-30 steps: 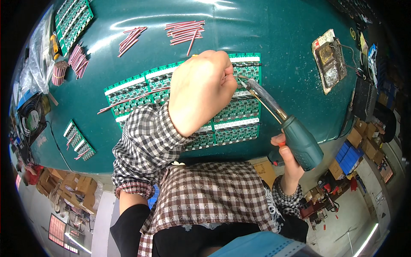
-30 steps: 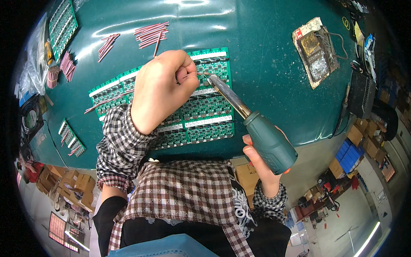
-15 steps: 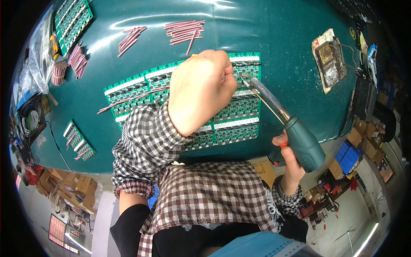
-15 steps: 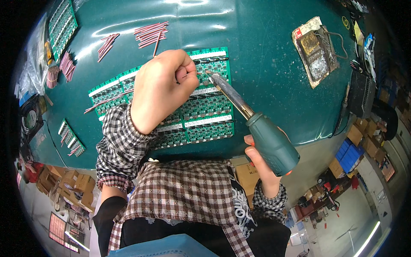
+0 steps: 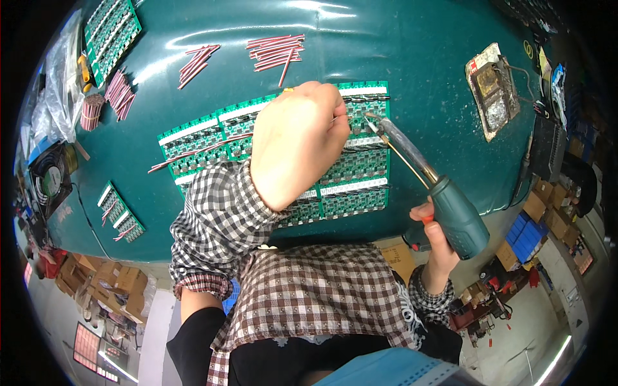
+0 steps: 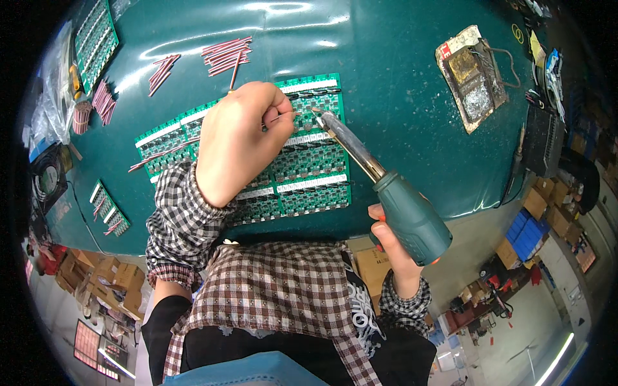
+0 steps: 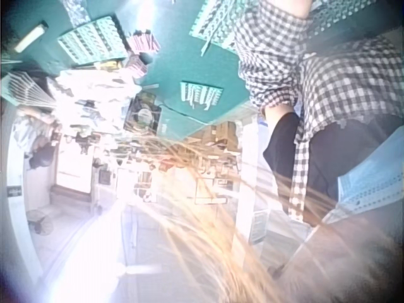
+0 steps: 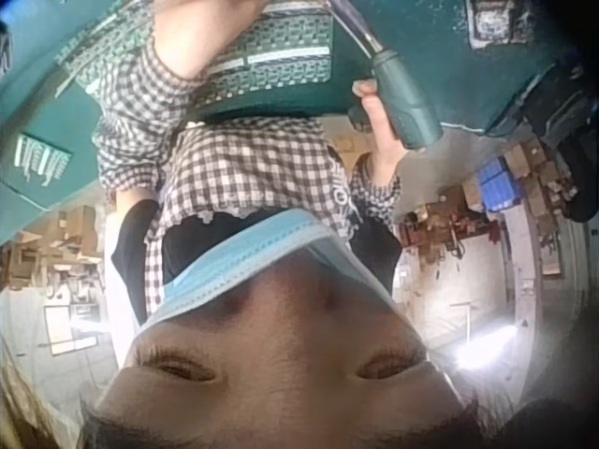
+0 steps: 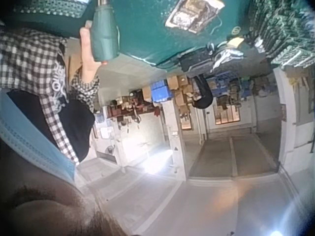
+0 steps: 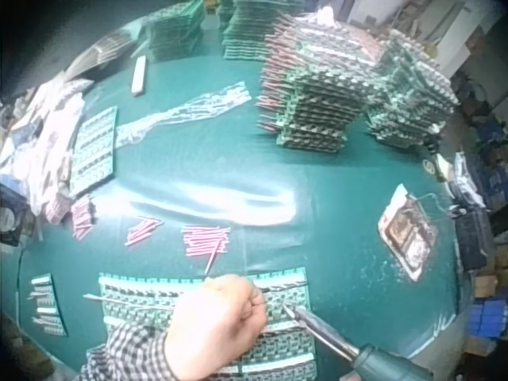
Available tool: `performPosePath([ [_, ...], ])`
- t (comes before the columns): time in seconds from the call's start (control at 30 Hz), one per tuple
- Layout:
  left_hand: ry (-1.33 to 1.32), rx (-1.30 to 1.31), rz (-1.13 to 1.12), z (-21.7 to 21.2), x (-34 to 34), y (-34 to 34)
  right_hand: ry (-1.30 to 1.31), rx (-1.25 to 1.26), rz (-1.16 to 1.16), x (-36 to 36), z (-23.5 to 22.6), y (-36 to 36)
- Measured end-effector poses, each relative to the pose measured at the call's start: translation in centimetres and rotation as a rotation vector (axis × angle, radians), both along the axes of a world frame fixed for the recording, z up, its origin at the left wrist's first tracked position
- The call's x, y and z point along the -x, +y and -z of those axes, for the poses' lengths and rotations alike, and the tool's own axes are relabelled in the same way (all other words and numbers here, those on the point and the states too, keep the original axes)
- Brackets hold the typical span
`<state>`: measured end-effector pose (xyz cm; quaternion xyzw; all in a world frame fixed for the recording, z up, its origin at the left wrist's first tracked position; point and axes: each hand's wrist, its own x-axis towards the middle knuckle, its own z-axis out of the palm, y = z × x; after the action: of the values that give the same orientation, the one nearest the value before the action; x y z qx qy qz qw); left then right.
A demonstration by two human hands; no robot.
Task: The person uses a soldering iron to attach red and white wires to green circuit boards. They hold the board with one hand and apply the soldering iron with the other, moving methodically across the board's surface. The person occasionally lifts the board to inspect the soldered connections before placing it back on the table.
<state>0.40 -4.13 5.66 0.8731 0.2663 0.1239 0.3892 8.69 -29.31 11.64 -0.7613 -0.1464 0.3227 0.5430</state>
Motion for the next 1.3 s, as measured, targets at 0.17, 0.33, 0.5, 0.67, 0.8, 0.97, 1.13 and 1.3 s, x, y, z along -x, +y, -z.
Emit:
performPosePath([
  [0.17,-0.024,-0.018,0.019,0.15,0.21,-0.54,0.025,-0.01,0.009,0.02,0.11,0.04],
  [0.33,-0.06,0.005,-0.002,0.03,0.21,-0.78,-0.019,-0.007,-0.014,0.22,0.38,-0.01],
  [0.5,-0.055,0.009,-0.029,-0.02,0.22,-0.94,-0.03,0.009,-0.019,0.31,0.42,0.03],
  [0.67,-0.058,0.009,-0.026,-0.07,0.16,-0.95,0.034,0.024,-0.016,0.2,0.53,-0.65],
  [0.8,-0.05,0.007,-0.025,0.02,0.23,-0.86,0.027,0.026,-0.061,-0.08,0.82,-0.66],
  [0.97,-0.052,0.016,-0.026,0.1,0.14,-0.86,0.058,0.049,-0.019,0.24,0.51,-0.5],
  [1.13,-0.053,0.015,-0.023,0.06,0.21,-0.78,0.021,0.06,-0.05,0.21,0.54,-0.37],
  [1.3,-0.054,0.005,-0.03,0.11,0.19,-0.79,0.018,0.059,-0.027,0.18,0.69,-0.28],
])
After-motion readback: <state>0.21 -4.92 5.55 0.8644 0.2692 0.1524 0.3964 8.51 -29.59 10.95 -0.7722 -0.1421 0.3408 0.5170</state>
